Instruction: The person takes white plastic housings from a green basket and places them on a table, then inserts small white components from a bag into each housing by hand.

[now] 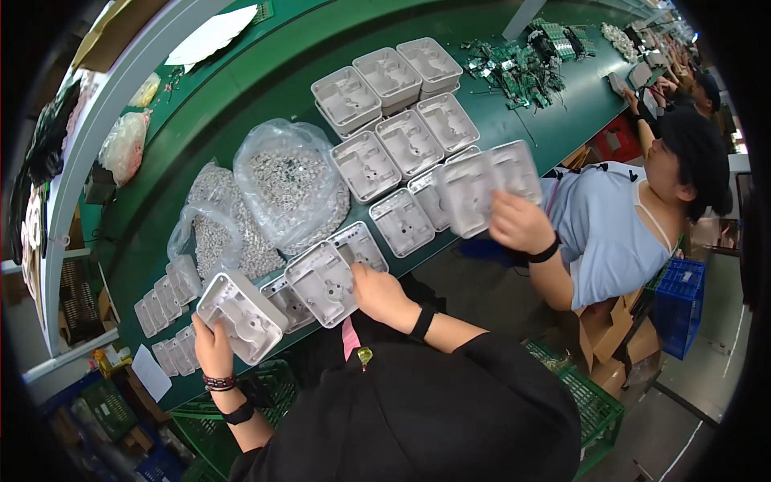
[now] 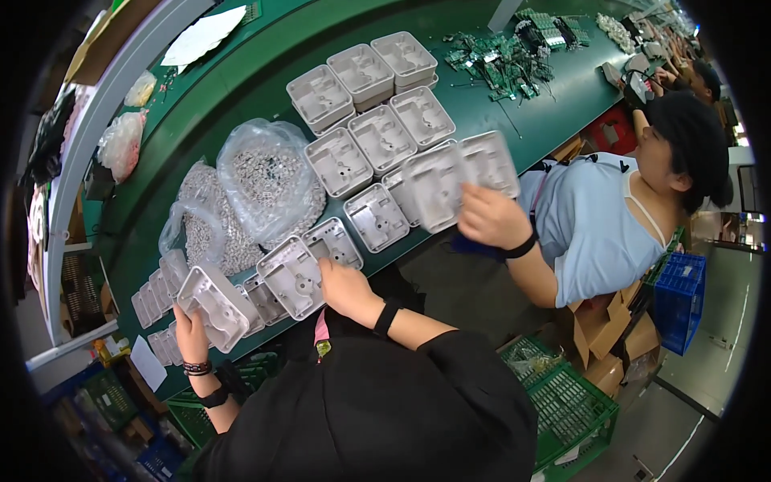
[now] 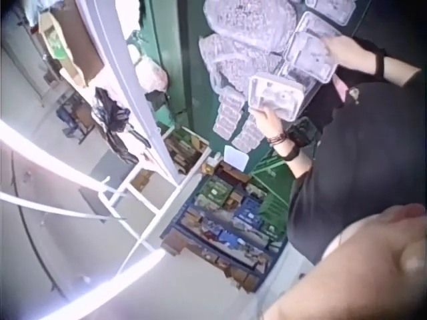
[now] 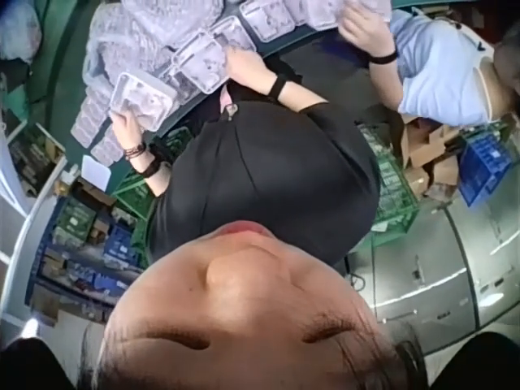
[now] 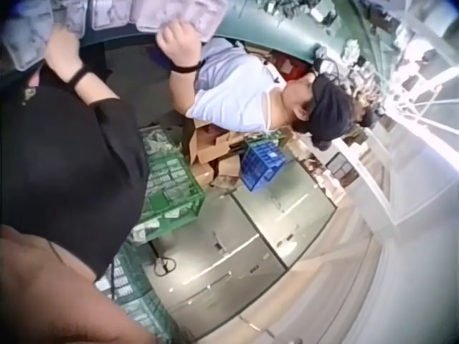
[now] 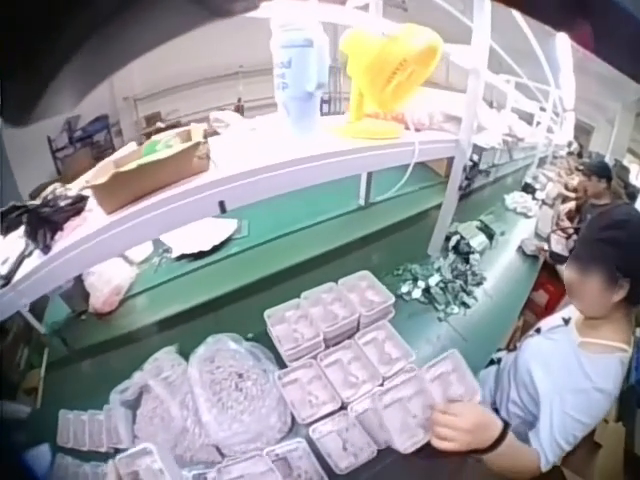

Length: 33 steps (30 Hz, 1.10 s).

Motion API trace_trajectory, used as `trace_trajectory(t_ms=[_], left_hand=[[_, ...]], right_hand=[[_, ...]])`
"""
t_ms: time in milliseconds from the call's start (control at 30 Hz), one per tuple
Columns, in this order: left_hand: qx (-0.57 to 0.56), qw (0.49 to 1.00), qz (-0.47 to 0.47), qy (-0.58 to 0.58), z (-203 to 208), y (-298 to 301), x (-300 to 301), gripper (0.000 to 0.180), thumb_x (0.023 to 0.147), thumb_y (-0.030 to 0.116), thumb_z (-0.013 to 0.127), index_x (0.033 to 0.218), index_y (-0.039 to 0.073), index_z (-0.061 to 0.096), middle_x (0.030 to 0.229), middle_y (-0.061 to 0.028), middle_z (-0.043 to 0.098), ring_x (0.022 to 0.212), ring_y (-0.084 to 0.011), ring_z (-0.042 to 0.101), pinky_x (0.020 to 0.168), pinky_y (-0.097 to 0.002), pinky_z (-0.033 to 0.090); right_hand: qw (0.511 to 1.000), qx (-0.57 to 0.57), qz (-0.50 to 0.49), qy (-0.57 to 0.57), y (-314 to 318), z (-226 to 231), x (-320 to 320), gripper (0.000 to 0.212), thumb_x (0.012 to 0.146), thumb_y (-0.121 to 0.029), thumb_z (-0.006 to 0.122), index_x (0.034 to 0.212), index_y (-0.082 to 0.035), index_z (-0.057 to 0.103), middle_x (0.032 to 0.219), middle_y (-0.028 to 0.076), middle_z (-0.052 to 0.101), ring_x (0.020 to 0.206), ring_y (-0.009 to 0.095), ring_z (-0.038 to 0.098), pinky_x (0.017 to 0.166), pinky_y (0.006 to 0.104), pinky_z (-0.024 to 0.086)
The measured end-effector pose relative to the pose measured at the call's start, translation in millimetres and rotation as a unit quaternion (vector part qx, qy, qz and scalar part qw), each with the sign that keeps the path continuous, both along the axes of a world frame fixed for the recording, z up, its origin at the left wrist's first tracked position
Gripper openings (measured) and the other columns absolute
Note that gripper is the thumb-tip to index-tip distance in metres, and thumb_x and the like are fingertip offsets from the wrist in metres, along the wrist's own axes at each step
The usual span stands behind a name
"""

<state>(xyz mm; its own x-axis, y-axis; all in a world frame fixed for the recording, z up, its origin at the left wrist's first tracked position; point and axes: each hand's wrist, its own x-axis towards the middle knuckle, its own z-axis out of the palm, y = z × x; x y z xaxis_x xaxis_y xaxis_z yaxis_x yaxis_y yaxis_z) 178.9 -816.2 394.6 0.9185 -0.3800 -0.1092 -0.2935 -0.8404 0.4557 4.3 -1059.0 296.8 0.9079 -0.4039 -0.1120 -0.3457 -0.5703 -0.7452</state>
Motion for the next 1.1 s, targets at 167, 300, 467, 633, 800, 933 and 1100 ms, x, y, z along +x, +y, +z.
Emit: trace_trajectory(t_ms=[167,300,467,633,800,933,1100], left_hand=[[0.022,0.998,-0.044,0.025,-7,-100,-7,0.04,0.083,0.022,0.048,0.114,-0.001,0.039,0.078,-0.0252,0.058,0.074,-0.0424,0.056,0.06,-0.0437,0.043],[0.033,0.981,-0.136,0.138,-64,-173,-24,0.047,0.082,0.028,0.049,0.117,-0.001,0.036,0.074,-0.0255,0.058,0.07,-0.0422,0.056,0.057,-0.0471,0.042],[0.066,0.958,-0.21,0.183,-115,-259,-68,0.049,0.081,0.028,0.047,0.116,-0.001,0.03,0.07,-0.0247,0.058,0.066,-0.0425,0.056,0.059,-0.0505,0.044],[0.004,0.956,-0.183,0.228,-147,-295,-96,0.049,0.08,0.028,0.046,0.114,-0.003,0.029,0.07,-0.0251,0.059,0.067,-0.042,0.057,0.061,-0.05,0.045],[-0.032,0.961,-0.116,0.247,-159,-317,-106,0.049,0.079,0.027,0.047,0.112,-0.004,0.029,0.071,-0.0259,0.058,0.068,-0.0415,0.058,0.062,-0.0493,0.045],[-0.047,0.946,-0.118,0.297,-160,-327,-108,0.054,0.079,0.029,0.049,0.115,-0.004,0.026,0.075,-0.0245,0.06,0.069,-0.0414,0.058,0.061,-0.0477,0.046],[-0.092,0.949,-0.103,0.283,-162,-321,-111,0.059,0.081,0.035,0.05,0.117,-0.005,0.025,0.073,-0.0241,0.059,0.067,-0.0393,0.058,0.06,-0.0461,0.046]], right_hand=[[0.996,-0.019,-0.08,0.03,-66,7,-40,0.014,0.078,-0.009,0.045,0.09,-0.002,0.045,0.079,0.018,0.056,0.064,0.038,0.056,0.054,0.0452,0.045],[0.98,-0.075,-0.172,0.063,-115,-4,-79,0.02,0.082,-0.012,0.043,0.1,-0.004,0.047,0.087,0.017,0.055,0.069,0.038,0.055,0.058,0.0467,0.045],[0.968,-0.12,-0.21,0.063,-186,-22,-120,0.019,0.083,-0.013,0.044,0.101,-0.006,0.048,0.092,0.015,0.054,0.074,0.038,0.054,0.061,0.0458,0.044],[0.956,-0.155,-0.225,0.109,-234,-48,-126,0.022,0.083,-0.015,0.045,0.103,-0.007,0.048,0.097,0.014,0.054,0.079,0.038,0.054,0.063,0.0442,0.045],[0.96,-0.169,-0.196,0.111,-266,-59,-113,0.023,0.084,-0.016,0.045,0.104,-0.007,0.048,0.097,0.014,0.054,0.084,0.037,0.053,0.066,0.0433,0.045],[0.958,-0.194,-0.172,0.119,-276,-64,-108,0.021,0.084,-0.017,0.045,0.102,-0.006,0.049,0.099,0.015,0.054,0.089,0.037,0.053,0.07,0.0422,0.044],[0.949,-0.116,-0.171,0.237,-284,-71,-107,0.03,0.085,-0.02,0.049,0.11,-0.004,0.048,0.103,0.02,0.053,0.095,0.037,0.051,0.078,0.0396,0.042]])
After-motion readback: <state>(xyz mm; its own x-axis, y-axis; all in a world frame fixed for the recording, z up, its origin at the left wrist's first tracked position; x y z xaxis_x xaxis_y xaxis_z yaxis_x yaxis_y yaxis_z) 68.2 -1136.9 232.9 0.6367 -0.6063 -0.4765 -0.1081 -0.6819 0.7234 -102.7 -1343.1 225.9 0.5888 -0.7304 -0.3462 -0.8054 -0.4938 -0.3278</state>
